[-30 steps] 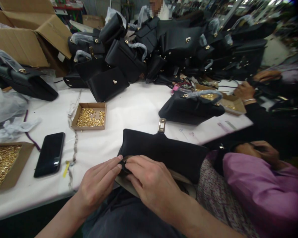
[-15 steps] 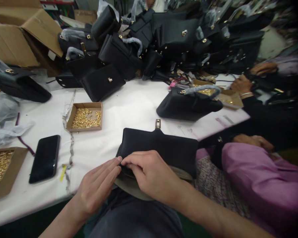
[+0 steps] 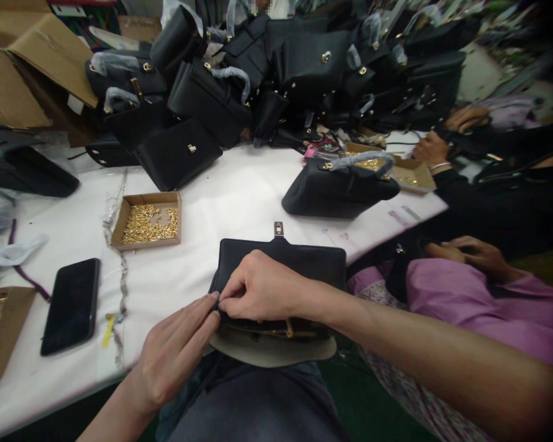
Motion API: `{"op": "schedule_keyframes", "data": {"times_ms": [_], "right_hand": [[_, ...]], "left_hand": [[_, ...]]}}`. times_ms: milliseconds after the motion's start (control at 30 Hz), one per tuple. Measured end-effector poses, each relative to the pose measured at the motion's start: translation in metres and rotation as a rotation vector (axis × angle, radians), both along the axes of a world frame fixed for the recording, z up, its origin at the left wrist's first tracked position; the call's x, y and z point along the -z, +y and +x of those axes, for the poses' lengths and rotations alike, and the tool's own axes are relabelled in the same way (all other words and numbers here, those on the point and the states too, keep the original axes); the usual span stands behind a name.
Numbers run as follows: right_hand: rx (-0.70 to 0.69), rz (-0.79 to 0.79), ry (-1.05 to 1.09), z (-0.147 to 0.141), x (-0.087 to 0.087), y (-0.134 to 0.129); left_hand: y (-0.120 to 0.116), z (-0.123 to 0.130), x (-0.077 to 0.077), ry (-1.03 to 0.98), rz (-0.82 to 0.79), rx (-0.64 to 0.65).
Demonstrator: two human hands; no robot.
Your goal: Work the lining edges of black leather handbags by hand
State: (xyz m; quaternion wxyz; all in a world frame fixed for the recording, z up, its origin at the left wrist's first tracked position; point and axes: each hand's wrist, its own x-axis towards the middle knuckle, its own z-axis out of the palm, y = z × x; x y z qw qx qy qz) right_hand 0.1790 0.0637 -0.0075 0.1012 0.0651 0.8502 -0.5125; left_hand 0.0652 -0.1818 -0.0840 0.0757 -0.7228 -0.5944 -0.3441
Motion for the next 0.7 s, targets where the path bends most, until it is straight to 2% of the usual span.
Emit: {"op": "schedule_keyframes", "data": {"times_ms": [100,233,400,533,700], "right_hand": [[0.032,-0.027,-0.010,-0.002,0.004,-0.002],[0.048,0.124,0.079,0.001,0.007,-0.009],[0.076,0.266,0.226,0.009,0.017,-0.015],[0.086,0.318,0.286,0.013,0.025,-0.016],[0.053,0.336,0.260,0.014,0.023,-0.015]], "left_hand": [[-0.002,0.001,0.001,-0.022,-0.011,-0.010],[-0.007,0.005,0.007,-0.010,-0.017,-0.061],[-0.008,0.011,0.023,0.000,-0.033,-0.154],[-0.007,0.012,0.033,0.007,-0.065,-0.140],[-0.007,0.007,0.033,0.034,-0.043,-0.101]]}}
